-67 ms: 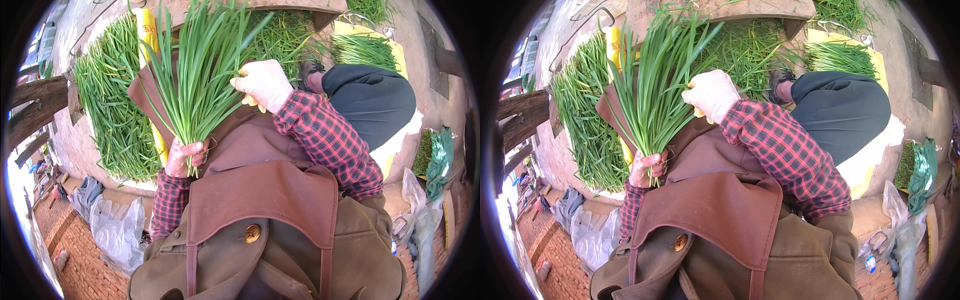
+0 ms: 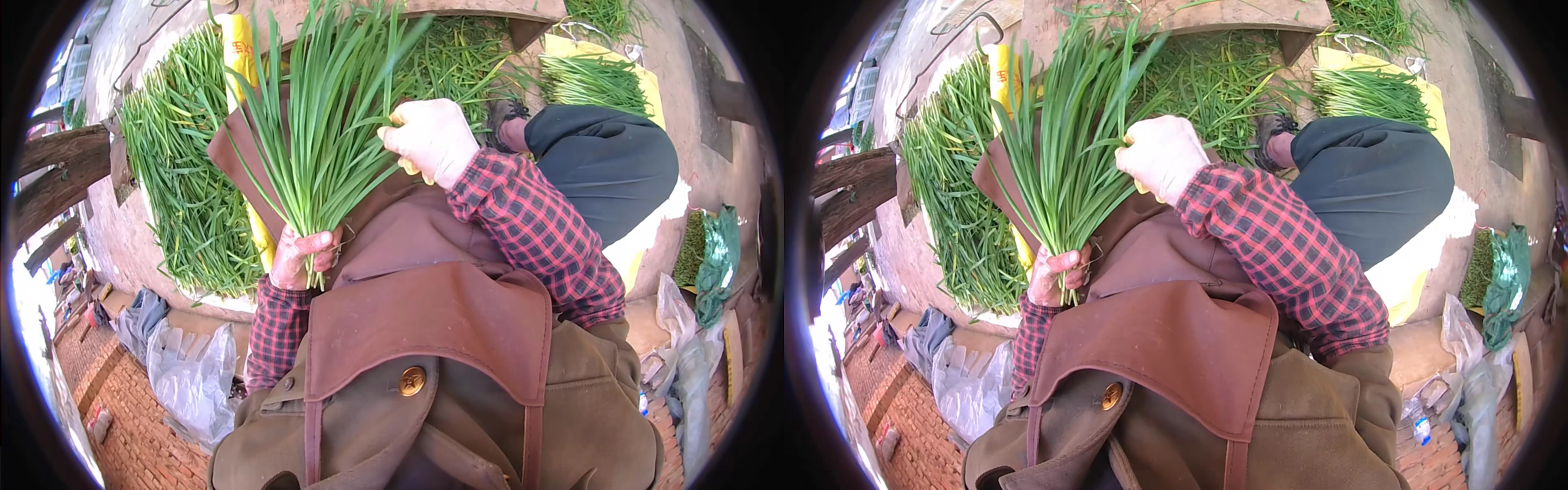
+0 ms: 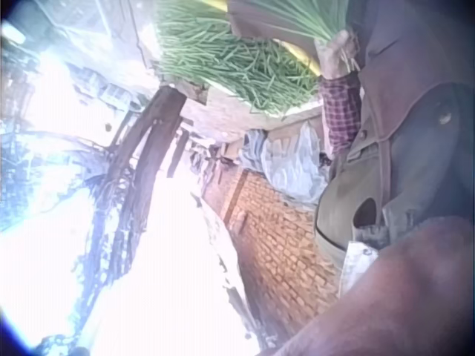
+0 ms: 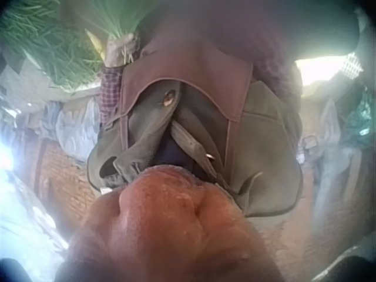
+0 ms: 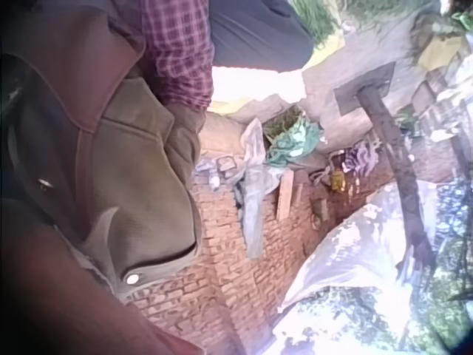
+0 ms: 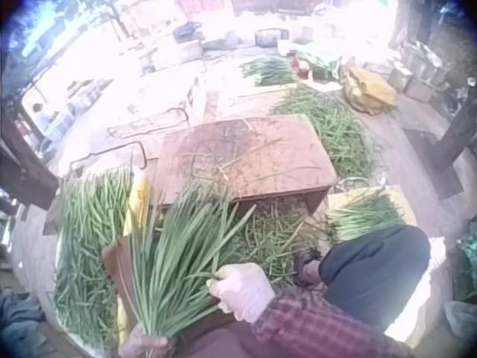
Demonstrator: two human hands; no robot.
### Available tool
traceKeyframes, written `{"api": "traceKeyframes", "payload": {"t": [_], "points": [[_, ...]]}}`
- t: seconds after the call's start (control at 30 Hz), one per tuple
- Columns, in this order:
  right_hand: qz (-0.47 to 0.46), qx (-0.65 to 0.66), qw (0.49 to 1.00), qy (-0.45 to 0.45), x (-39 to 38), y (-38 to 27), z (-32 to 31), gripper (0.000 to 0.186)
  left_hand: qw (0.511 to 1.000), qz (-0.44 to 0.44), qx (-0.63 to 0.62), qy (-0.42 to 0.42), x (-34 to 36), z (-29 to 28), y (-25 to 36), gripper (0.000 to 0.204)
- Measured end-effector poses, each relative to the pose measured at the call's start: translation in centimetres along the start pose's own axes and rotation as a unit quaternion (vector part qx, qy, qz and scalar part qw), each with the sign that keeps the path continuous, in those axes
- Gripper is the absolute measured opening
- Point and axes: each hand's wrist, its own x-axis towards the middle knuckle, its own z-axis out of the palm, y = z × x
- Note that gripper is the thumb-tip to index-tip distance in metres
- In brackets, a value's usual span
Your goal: The person is sitting on the ground and trimming the ends of green onions. They hold a bunch of green onions in one hand and use a knife in the other hand to cut the ends, then place the trimmed bunch on a wooden board.
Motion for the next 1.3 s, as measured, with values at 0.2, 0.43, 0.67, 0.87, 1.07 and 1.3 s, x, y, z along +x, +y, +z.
{"api": "traceKeyframes", "payload": {"t": [0.2,0.43,0.67,0.87,1.07,1.3], "points": [[0.036,0.248,0.968,-0.017,0.5,0.7,-5.0,0.019,1.0,0.0,0.007,0.004,-0.1,-0.4,-0.1,0.034],[0.085,-0.071,0.985,0.131,0.0,2.8,-10.7,0.041,1.0,-0.003,-0.01,0.004,-0.5,-1.3,0.3,0.038],[-0.381,-0.277,0.87,0.148,-0.6,4.0,-4.8,0.043,1.0,-0.011,-0.003,-0.014,-0.4,-1.9,0.0,0.041],[-0.385,-0.157,0.908,0.047,-0.2,4.7,-1.5,0.021,1.0,-0.004,-0.003,-0.006,-0.3,-0.6,0.8,0.038],[0.094,0.13,0.976,0.147,-0.6,3.8,-6.9,0.037,0.993,0.049,0.097,0.052,-0.1,-0.6,1.6,0.03],[-0.112,-0.037,0.953,0.278,1.3,9.3,-7.9,0.023,0.828,0.298,0.455,0.133,1.9,-2.5,6.3,0.044]]}}
